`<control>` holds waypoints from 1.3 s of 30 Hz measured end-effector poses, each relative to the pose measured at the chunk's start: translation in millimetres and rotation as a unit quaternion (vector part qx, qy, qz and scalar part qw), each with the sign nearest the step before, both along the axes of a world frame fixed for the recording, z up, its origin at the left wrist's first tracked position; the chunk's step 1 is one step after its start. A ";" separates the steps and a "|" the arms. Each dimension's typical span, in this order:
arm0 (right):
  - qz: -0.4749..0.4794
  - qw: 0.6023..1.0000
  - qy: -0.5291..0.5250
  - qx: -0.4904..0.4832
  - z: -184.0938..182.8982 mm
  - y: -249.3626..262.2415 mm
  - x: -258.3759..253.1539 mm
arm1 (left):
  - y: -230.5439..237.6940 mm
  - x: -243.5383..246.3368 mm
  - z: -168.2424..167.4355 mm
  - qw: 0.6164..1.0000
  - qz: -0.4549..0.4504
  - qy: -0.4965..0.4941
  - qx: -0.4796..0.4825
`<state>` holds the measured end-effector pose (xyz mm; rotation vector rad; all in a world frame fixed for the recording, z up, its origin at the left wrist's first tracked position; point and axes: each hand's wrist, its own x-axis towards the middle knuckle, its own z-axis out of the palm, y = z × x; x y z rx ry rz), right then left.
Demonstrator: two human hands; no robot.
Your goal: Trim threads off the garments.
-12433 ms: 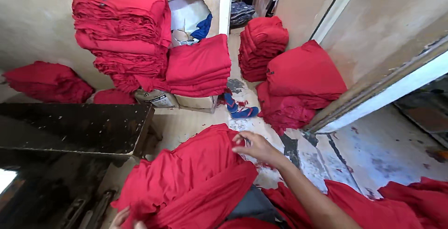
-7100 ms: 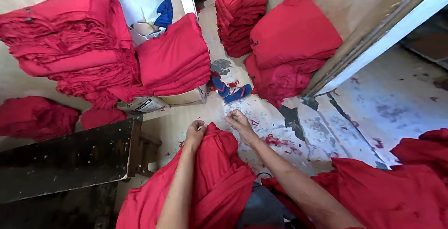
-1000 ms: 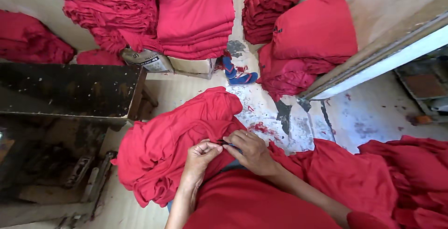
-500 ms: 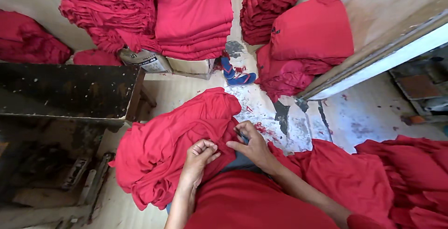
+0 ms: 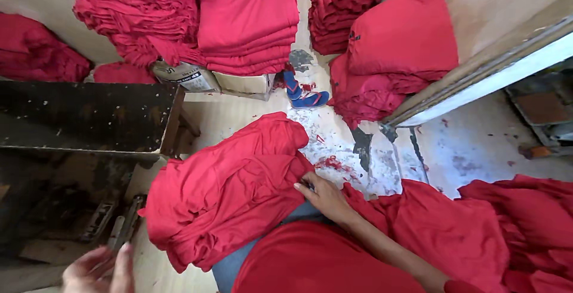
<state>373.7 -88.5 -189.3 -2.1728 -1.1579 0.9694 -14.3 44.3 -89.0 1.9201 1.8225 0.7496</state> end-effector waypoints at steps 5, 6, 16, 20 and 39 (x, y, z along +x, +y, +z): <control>-0.025 0.993 0.101 0.062 -1.0 3.7 0.6 | -9.2 119.7 -21.6 0.901 -0.243 -0.288 -0.216; -0.050 0.985 0.146 0.083 1.2 4.3 1.9 | -11.9 142.4 -30.1 0.869 -0.280 -0.296 -0.280; -0.160 0.916 0.325 0.171 25.8 -1.6 10.2 | -19.9 240.1 -72.5 0.668 -0.161 -0.518 -0.510; -0.150 0.915 0.328 0.180 28.4 -3.0 12.9 | -16.9 247.7 -78.5 0.727 -0.160 -0.530 -0.407; -0.015 0.900 -0.156 0.407 18.8 -7.3 12.1 | -19.0 267.8 -46.7 0.677 -0.196 -0.499 -0.504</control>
